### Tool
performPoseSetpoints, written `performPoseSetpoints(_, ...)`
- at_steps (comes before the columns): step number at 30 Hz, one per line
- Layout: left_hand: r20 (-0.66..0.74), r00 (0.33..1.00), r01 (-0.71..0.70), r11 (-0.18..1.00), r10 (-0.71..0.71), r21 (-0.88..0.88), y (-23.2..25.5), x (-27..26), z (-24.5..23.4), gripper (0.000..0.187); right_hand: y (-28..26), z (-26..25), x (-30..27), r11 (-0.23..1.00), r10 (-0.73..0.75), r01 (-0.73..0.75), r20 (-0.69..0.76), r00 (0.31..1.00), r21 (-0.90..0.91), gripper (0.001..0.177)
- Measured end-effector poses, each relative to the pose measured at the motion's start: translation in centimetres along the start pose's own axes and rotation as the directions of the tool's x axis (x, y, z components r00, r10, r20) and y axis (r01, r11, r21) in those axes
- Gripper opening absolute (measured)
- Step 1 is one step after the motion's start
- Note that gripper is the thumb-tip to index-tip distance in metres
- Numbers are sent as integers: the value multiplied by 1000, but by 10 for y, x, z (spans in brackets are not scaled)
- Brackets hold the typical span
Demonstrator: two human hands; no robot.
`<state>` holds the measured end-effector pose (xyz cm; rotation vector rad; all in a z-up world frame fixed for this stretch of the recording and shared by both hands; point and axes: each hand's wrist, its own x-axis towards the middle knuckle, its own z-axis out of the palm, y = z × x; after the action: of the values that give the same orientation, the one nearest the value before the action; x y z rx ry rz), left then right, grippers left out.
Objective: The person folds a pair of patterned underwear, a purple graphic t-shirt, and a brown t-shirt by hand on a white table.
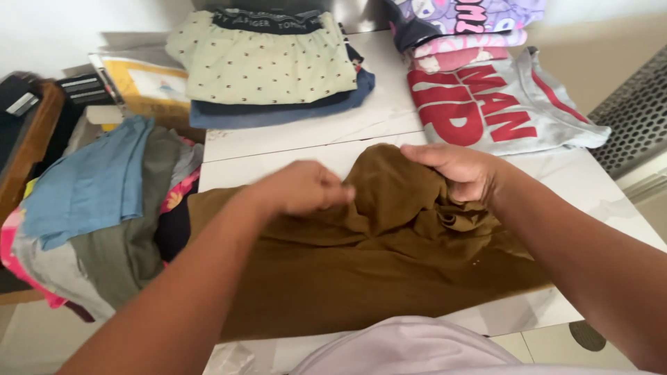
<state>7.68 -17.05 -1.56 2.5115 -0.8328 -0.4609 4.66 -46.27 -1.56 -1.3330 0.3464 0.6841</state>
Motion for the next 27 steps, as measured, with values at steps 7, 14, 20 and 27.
performPoseSetpoints(7,201,968,251,535,-152,-807,7,41,11,44,8,-25,2,945,-320,269,360,877,184,35)
performPoseSetpoints(14,286,951,218,407,114,-887,27,49,-3,61,6,-45,-1,836,-454,291,288,843,466,35)
performPoseSetpoints(20,104,975,53,249,198,-967,-8,47,-33,50,-30,-39,1,790,-458,538,301,836,-294,31)
performPoseSetpoints(27,263,949,153,474,174,-867,-29,15,-91,67,-56,-67,-8,447,-634,267,-92,768,-854,32)
